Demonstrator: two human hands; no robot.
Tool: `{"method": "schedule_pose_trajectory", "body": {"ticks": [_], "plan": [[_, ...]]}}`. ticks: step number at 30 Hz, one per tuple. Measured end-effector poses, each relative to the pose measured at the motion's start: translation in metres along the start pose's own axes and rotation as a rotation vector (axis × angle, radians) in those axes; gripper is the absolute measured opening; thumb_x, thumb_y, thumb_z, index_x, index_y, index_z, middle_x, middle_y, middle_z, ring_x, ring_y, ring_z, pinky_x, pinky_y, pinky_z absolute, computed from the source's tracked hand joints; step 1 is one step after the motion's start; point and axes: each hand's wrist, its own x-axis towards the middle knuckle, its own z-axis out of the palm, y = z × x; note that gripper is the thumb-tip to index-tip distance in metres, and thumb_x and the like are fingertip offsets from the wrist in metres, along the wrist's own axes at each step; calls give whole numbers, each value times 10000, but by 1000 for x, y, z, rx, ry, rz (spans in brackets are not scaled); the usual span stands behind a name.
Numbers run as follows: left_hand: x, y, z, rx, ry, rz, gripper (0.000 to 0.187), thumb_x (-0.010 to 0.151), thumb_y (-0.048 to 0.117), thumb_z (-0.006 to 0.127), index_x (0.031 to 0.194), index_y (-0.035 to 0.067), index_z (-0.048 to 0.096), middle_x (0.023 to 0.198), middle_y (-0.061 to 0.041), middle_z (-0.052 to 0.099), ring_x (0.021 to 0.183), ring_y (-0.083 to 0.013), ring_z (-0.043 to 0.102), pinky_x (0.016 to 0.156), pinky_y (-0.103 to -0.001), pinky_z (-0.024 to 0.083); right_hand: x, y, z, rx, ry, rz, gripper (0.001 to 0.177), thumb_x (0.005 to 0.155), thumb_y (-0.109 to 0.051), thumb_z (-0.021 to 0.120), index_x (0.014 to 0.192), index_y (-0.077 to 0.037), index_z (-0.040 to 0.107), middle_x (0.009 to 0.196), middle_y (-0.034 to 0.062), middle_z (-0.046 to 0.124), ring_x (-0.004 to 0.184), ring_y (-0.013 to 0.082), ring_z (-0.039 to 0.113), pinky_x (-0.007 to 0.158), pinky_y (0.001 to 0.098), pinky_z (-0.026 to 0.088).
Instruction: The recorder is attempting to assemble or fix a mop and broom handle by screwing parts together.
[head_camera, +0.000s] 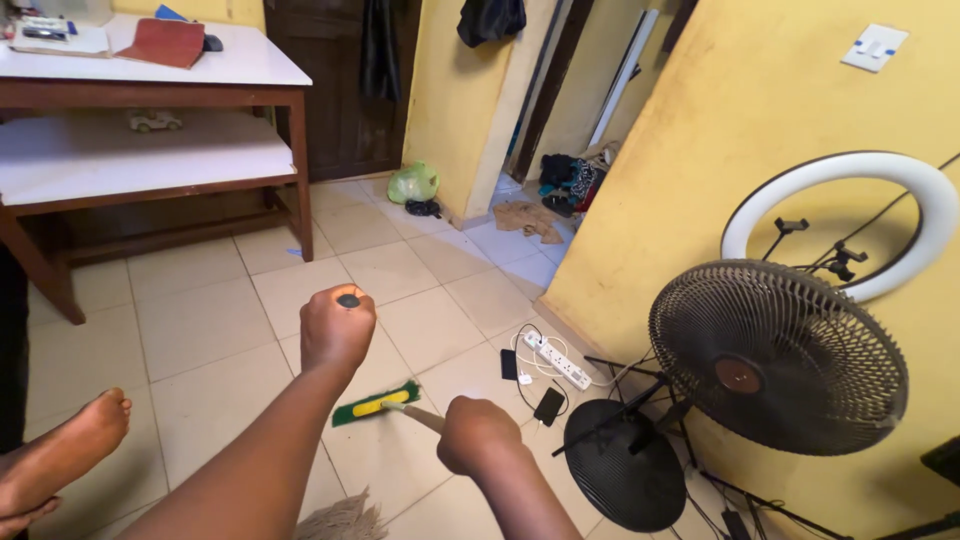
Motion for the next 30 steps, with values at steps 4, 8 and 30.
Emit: {"method": "schedule_pose_trajectory", "body": {"ticks": [4, 8, 30], "plan": [[-4, 7, -7, -45, -39, -45, 194, 836, 204, 606, 803, 62, 735, 794, -174, 713, 712, -353, 662, 707, -447, 529, 16, 5, 30, -3, 17, -25, 311, 901, -137, 638, 1195, -48, 683, 1160, 181, 713, 1098, 323, 697, 927, 427, 571], [-4, 1, -6, -17, -34, -57, 217, 850, 186, 593, 786, 57, 756, 798, -149, 728, 720, -323, 659, 708, -443, 526, 29, 19, 38, 24, 9, -24, 331, 907, -144, 647, 1227, -61, 667, 1190, 185, 700, 1124, 327, 680, 942, 423, 562], [-23, 9, 15, 29, -44, -13, 205, 849, 197, 607, 773, 76, 754, 769, -179, 706, 709, -346, 651, 709, -439, 531, 7, 17, -19, -53, -15, -85, 315, 882, -117, 626, 1169, -21, 713, 1127, 211, 739, 1050, 339, 730, 894, 430, 582]]}}
